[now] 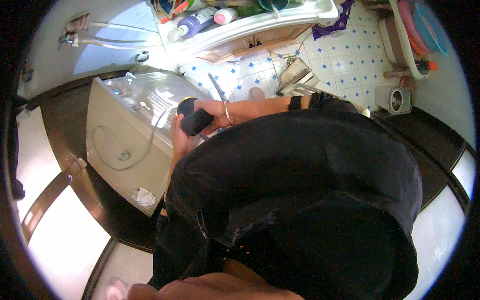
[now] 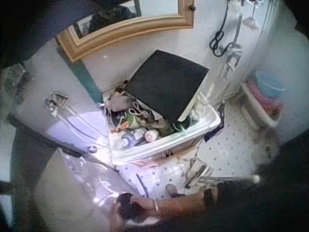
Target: The person uses a flashlight to inspect the back of a washing machine, then manipulates hoses and knobs on the rear panel. They reposition the machine and wipe its top surface with a cloth.
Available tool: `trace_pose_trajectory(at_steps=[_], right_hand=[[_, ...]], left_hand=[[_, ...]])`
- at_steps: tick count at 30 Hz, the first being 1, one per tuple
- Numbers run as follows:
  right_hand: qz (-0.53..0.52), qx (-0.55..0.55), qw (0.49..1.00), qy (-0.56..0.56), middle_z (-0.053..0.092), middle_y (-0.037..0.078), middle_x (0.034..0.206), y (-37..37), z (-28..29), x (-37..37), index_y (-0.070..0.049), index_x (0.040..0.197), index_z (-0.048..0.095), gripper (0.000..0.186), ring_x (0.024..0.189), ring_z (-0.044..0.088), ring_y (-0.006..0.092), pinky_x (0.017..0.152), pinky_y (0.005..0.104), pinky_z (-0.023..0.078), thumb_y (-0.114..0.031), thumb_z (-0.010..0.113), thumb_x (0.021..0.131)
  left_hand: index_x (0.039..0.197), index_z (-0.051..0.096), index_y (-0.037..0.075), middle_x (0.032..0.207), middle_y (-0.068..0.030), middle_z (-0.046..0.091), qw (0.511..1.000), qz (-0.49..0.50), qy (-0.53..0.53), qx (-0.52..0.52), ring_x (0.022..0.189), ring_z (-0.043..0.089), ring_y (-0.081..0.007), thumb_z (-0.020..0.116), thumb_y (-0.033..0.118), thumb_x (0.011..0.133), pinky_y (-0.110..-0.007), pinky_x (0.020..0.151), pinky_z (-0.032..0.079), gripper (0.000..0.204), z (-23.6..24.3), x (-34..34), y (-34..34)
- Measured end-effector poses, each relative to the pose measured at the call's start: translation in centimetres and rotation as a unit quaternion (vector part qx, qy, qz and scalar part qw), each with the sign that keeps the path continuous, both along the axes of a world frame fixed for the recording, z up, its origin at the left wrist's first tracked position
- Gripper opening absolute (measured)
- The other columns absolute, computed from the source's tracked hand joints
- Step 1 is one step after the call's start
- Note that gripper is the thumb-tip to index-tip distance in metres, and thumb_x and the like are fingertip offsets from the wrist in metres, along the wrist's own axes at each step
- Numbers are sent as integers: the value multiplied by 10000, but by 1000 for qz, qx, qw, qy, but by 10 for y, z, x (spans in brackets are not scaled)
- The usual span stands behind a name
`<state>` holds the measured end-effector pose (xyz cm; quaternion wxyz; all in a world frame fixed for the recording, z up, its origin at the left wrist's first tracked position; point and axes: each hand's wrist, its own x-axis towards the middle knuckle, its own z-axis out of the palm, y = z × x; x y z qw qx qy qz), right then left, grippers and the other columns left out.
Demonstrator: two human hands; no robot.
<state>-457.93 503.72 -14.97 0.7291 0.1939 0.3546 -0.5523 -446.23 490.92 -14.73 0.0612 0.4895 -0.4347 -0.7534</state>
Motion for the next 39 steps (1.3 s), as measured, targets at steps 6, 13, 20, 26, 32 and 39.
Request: trace_pose_trajectory(at_steps=[6,13,20,26,32,39], right_hand=[[5,-35,999,15,531,139,951,-9,-7,-9,-49,1066,474,391,830,572,304,672,486,512,-268,547,750],[-41,-22,998,-31,518,156,965,-2,-14,-10,-43,1008,457,327,910,546,314,741,516,492,-154,541,712],[-128,11,991,-50,514,154,982,12,-9,-9,-51,995,456,293,954,527,319,815,481,474,-124,526,720],[-158,12,987,-38,471,118,929,25,-5,-17,-83,909,458,185,929,492,308,825,483,479,-129,519,741],[-180,-58,981,31,469,101,929,39,-4,-28,-84,969,496,208,930,512,249,774,401,522,-139,566,781],[-228,-46,941,244,510,108,1041,55,8,-99,-69,1041,470,256,988,530,229,798,382,505,-165,559,821]], left_hand=[[1209,429,-35,1086,-103,528,996,-1,-10,-90,970,549,-165,578,176,863,-291,817,464,432,15,-9,-1],[1298,359,-66,1121,-116,511,990,-61,-55,-117,1013,506,-141,610,178,853,-264,853,429,566,19,-18,1],[1300,352,-73,1141,-118,514,992,-103,5,-74,1028,502,-143,583,144,874,-251,900,396,531,16,-29,4],[1294,359,-69,1210,-128,504,986,-135,41,-85,1076,501,-162,594,164,872,-270,911,403,536,15,-47,11],[1321,354,-10,1131,-108,542,987,-148,43,-56,941,560,-136,591,192,877,-271,781,470,543,22,-58,16],[1310,378,-9,1159,-116,531,984,-166,44,-47,855,576,-136,563,237,896,-246,722,470,516,16,-40,-8]])
